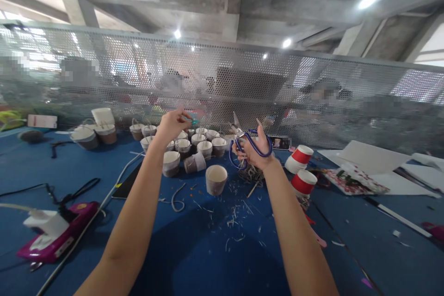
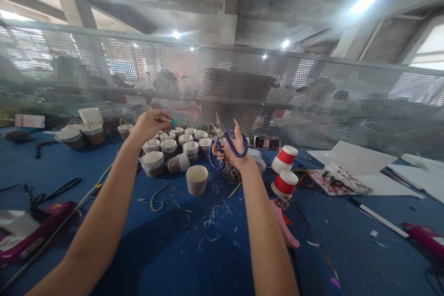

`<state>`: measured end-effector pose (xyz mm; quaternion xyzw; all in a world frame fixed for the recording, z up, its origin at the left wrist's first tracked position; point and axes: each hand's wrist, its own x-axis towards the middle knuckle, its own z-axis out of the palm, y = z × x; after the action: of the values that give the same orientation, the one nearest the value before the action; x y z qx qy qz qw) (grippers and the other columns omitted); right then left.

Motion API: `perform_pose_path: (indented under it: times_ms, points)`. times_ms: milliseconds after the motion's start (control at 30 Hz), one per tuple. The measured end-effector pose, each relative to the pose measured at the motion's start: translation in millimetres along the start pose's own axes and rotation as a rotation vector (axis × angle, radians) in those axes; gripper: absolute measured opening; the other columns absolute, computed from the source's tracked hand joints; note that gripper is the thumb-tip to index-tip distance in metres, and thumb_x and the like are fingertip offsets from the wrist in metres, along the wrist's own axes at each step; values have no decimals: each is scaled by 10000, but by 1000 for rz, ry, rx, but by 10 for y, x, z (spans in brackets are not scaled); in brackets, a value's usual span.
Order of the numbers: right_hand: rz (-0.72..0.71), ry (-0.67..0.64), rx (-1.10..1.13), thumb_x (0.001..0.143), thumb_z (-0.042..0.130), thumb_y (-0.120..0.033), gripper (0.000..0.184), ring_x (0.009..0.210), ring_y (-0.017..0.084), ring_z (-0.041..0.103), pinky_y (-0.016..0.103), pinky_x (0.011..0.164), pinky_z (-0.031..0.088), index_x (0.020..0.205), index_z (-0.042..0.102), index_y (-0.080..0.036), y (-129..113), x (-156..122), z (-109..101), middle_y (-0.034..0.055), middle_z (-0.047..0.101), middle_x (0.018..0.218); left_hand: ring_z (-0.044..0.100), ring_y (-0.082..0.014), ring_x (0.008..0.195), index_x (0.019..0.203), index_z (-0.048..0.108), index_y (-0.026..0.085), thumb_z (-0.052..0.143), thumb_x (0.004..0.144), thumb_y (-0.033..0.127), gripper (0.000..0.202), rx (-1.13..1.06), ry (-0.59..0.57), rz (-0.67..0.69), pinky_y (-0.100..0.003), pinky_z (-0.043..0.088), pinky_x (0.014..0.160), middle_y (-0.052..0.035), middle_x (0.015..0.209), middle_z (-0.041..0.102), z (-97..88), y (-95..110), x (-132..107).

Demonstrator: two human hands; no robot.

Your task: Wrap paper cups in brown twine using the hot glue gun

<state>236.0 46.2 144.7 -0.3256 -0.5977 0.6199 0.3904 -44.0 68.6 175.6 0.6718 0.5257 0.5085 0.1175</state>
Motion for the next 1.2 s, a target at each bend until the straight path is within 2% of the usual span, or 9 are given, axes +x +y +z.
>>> perform_pose_path:
  times_ms: [100,233,333,467,600,800,867,1067,1200]
  points:
    - [-37,33,-77,826,-154,-690,918,559,151,468,319,555,414,1123,574,-214,3,-12,-9,96,626,788,633,-166,533,753,646,180,647,632,244,137,7,-99,-6,-252,470,578,15,533,642,9,-54,15]
    - [-42,173,-302,818,-125,-709,887,576,164,483,312,560,439,1187,550,-267,13,-21,-54,94,622,828,648,-176,537,760,651,188,640,631,261,149,-8,-204,-12,-254,472,558,11,535,647,40,-138,44]
    - [-56,205,-384,807,-187,-680,937,584,152,498,289,553,432,1180,555,-246,12,-35,-88,89,620,834,643,-171,516,750,643,185,639,625,257,144,-32,-247,-24,-253,470,544,11,535,644,76,-169,59]
    - [-54,121,-250,807,-226,-656,965,523,125,456,291,538,390,1077,587,-212,-1,-53,-95,67,588,732,649,-169,512,749,644,181,631,637,244,129,-18,-240,-7,-256,475,557,10,544,650,101,-166,58]
    - [-73,77,-97,807,-160,-710,923,492,129,414,299,512,362,1018,594,-222,-9,-53,-81,53,552,670,651,-169,516,742,651,183,629,636,214,113,8,-237,-22,-253,476,556,10,540,653,87,-147,46]
    - [-98,69,-54,823,-93,-733,847,451,86,271,294,484,271,855,565,-200,-3,-46,-73,8,454,595,642,-158,503,739,653,179,622,628,192,116,-5,-258,-40,-245,473,535,8,561,654,90,-146,49]
    - [-118,59,-37,805,-87,-754,834,457,94,267,287,473,265,800,544,-210,3,-41,-82,4,421,587,637,-157,495,739,652,176,615,626,189,120,-9,-265,-39,-245,471,529,12,551,645,100,-147,50]
    - [-106,152,-209,625,-144,-870,911,473,121,309,296,462,307,680,497,-224,15,-34,-115,24,394,572,630,-154,486,730,649,172,617,618,207,122,-9,-272,-36,-247,467,530,14,550,640,113,-133,44]
    - [-135,187,-251,648,-169,-844,943,454,124,310,284,428,296,747,544,-235,21,-33,-117,17,385,562,633,-158,492,729,649,170,622,610,212,129,-15,-279,-54,-250,475,531,12,547,643,118,-145,51]
